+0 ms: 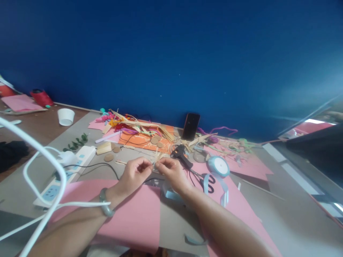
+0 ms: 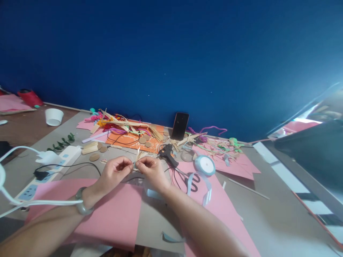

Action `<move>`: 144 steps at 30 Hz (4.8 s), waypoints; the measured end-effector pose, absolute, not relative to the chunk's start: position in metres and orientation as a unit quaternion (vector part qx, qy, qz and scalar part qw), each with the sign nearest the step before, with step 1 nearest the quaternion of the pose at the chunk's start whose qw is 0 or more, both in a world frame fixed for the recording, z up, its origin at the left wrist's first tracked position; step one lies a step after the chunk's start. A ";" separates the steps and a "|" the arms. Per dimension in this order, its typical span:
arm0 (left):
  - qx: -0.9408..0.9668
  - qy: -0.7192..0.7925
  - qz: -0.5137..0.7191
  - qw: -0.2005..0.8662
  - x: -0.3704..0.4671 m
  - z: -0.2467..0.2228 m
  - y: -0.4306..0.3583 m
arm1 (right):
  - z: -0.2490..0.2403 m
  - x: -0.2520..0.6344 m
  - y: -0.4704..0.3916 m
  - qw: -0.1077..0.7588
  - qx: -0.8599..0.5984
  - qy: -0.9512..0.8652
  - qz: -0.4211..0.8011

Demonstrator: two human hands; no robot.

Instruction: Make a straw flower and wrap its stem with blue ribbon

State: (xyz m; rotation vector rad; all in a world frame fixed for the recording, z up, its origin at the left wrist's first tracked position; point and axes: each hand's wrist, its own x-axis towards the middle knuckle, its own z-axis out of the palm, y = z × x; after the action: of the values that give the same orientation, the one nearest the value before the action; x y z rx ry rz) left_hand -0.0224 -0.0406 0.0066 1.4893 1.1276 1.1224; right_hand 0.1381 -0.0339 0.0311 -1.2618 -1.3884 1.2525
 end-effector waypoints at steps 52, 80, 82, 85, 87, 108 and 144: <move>0.530 0.380 0.449 0.611 -0.032 0.008 -0.029 | 0.030 0.152 -0.031 0.376 -0.419 -0.653 0.506; 0.497 0.341 0.465 0.648 -0.031 0.001 -0.024 | 0.031 0.153 -0.033 0.368 -0.419 -0.636 0.534; 0.513 0.340 0.461 0.639 -0.032 0.001 -0.025 | 0.032 0.151 -0.034 0.372 -0.428 -0.627 0.535; 0.529 0.355 0.450 0.625 -0.033 0.004 -0.026 | 0.033 0.150 -0.035 0.379 -0.430 -0.616 0.540; 0.533 0.364 0.450 0.617 -0.032 0.005 -0.027 | 0.033 0.149 -0.036 0.387 -0.426 -0.611 0.543; 0.480 0.359 0.433 0.673 -0.023 0.005 -0.032 | 0.034 0.144 -0.036 0.422 -0.415 -0.558 0.582; 0.586 0.489 0.460 0.454 -0.022 0.001 -0.038 | 0.026 0.138 -0.040 0.473 -0.449 -0.514 0.557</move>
State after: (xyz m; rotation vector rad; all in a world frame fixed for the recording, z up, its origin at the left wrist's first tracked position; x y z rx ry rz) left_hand -0.0221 -0.0384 0.0008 1.4450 1.2071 1.1354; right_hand 0.1380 -0.0397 0.0265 -1.0998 -1.2565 1.3628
